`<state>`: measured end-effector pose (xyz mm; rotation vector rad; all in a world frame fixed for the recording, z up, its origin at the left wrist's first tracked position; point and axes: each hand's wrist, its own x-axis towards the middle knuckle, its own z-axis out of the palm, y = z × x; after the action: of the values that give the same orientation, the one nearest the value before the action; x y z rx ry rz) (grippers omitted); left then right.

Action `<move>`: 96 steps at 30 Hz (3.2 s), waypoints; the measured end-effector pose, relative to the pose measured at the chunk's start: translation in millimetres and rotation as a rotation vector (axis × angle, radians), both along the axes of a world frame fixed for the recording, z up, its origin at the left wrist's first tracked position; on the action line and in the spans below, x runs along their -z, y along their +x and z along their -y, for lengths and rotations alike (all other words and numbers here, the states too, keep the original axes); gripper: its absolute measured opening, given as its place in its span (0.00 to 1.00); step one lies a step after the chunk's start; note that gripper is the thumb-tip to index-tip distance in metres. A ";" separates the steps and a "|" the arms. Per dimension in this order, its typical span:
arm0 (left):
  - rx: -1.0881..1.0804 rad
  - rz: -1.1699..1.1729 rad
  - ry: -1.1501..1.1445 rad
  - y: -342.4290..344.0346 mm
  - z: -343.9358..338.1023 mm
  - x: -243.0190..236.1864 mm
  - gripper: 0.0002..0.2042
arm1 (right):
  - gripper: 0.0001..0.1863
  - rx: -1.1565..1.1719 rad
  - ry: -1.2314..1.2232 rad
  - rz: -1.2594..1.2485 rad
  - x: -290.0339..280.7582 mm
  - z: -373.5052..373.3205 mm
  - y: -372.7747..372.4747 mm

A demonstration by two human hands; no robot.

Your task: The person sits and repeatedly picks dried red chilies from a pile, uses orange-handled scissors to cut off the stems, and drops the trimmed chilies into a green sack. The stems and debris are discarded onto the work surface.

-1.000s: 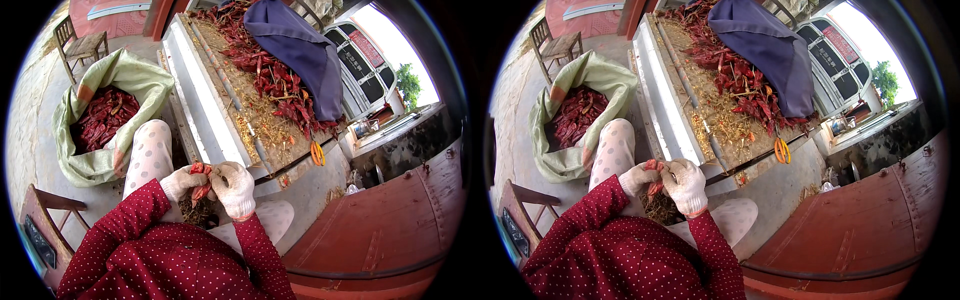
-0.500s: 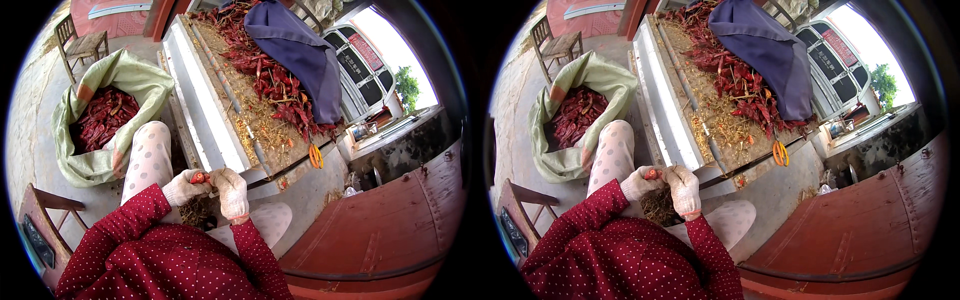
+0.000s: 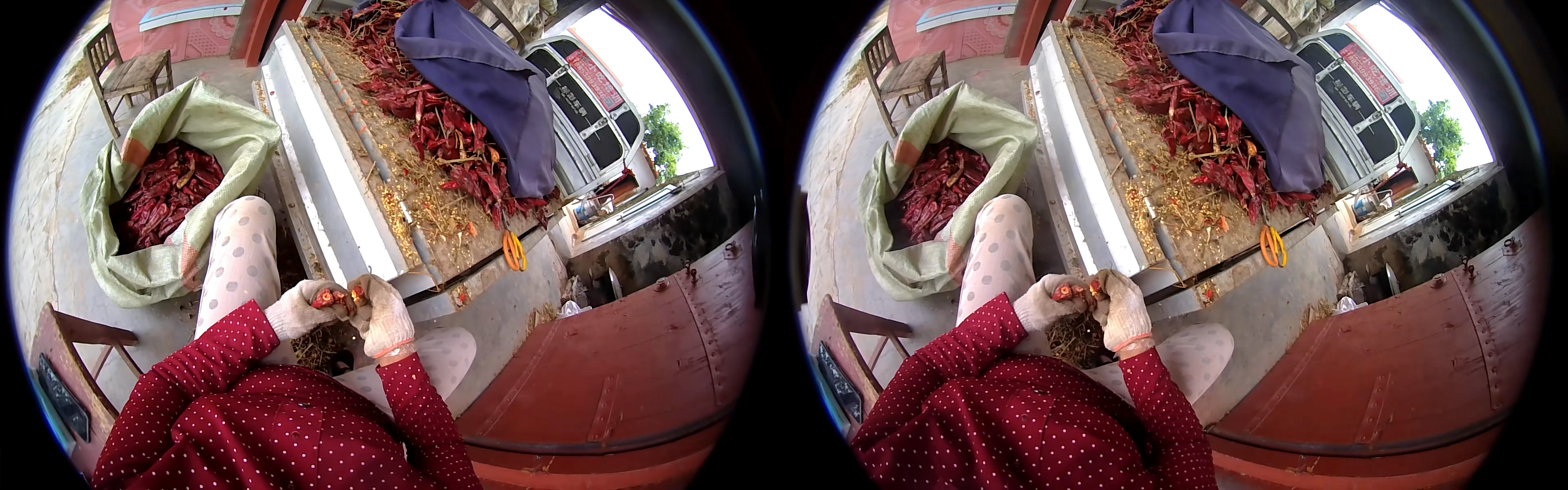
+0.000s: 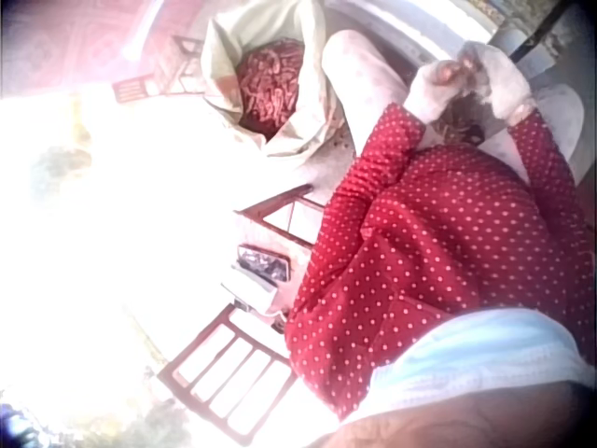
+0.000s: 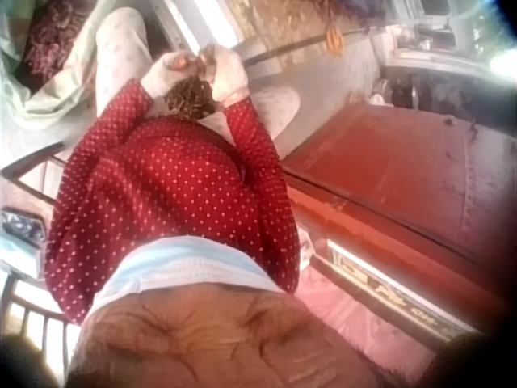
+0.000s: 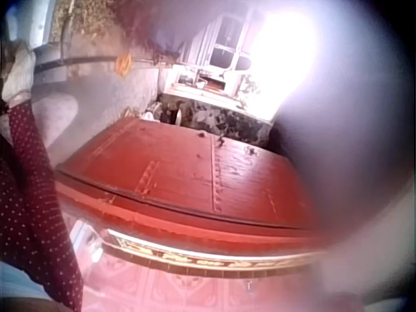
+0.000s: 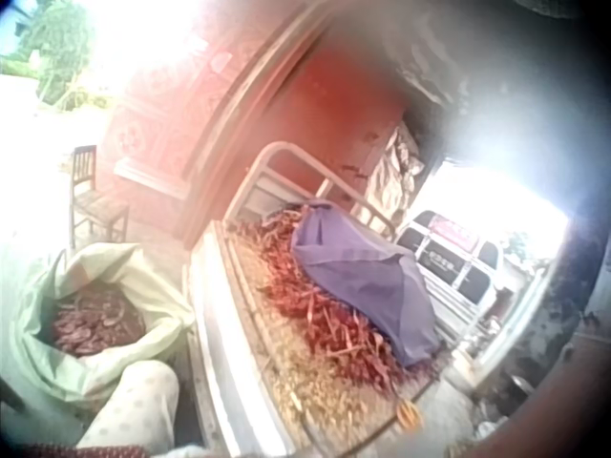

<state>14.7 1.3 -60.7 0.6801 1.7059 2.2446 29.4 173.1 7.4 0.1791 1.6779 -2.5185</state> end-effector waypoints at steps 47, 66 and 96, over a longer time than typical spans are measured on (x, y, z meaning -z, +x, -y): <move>0.027 0.617 0.270 -5.7 -2.3 -26.8 0.07 | 0.22 0.264 2.030 0.595 -106.0 -299.1 -155.5; 0.193 0.604 0.361 -12.5 -27.2 -21.5 0.05 | 0.11 0.094 0.447 0.002 -67.3 -48.7 63.3; -0.877 -0.019 -1.583 -114.1 273.9 -18.2 0.35 | 0.17 -0.545 0.935 0.227 145.6 -39.9 43.6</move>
<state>-99.4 -272.6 -42.5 -0.5079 3.2057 0.3827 73.0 213.0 -138.2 0.0556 2.2568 -1.1715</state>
